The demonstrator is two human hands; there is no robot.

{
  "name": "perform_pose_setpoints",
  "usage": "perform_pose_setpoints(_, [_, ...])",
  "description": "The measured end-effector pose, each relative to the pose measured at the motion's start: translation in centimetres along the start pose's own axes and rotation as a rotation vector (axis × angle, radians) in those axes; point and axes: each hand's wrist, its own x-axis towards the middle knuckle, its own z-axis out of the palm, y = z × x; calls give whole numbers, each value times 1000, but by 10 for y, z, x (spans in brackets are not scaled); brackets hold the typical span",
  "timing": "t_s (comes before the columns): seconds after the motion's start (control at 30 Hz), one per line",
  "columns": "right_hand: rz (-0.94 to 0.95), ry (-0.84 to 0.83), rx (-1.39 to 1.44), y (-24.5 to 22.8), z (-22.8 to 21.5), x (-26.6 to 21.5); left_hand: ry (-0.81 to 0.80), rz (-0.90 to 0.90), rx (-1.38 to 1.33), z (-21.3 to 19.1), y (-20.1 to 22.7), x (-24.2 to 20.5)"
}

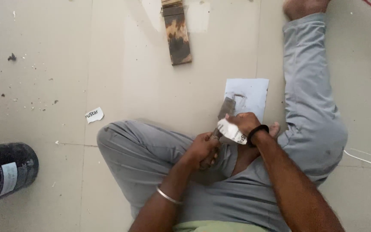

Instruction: The recorder uses a smaller putty knife to scrape adhesive and paper remains off a larger metal tool blade.

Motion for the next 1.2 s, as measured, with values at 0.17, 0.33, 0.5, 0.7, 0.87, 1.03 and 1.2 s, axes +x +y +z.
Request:
perform_pose_setpoints(0.17, [1,54,-44,6,1,6,-5,2,14,-1,-3,3])
perform_pose_setpoints(0.33, [-105,-41,-284,10,2,14,-47,21,-24,-3,-4,9])
perform_pose_setpoints(0.5, [18,36,-61,-2,6,-1,0,8,23,-2,-8,7])
perform_pose_setpoints(0.7, [76,-27,-228,-15,11,-11,10,-32,92,-2,1,3])
perform_pose_setpoints(0.87, [1,-49,-189,1,13,2,7,-28,25,1,3,3])
perform_pose_setpoints(1.03, [-32,40,-102,-1,12,7,-41,33,4,-8,-16,17])
perform_pose_setpoints(1.2, [-176,-53,-195,23,10,23,-20,16,-46,0,-7,3])
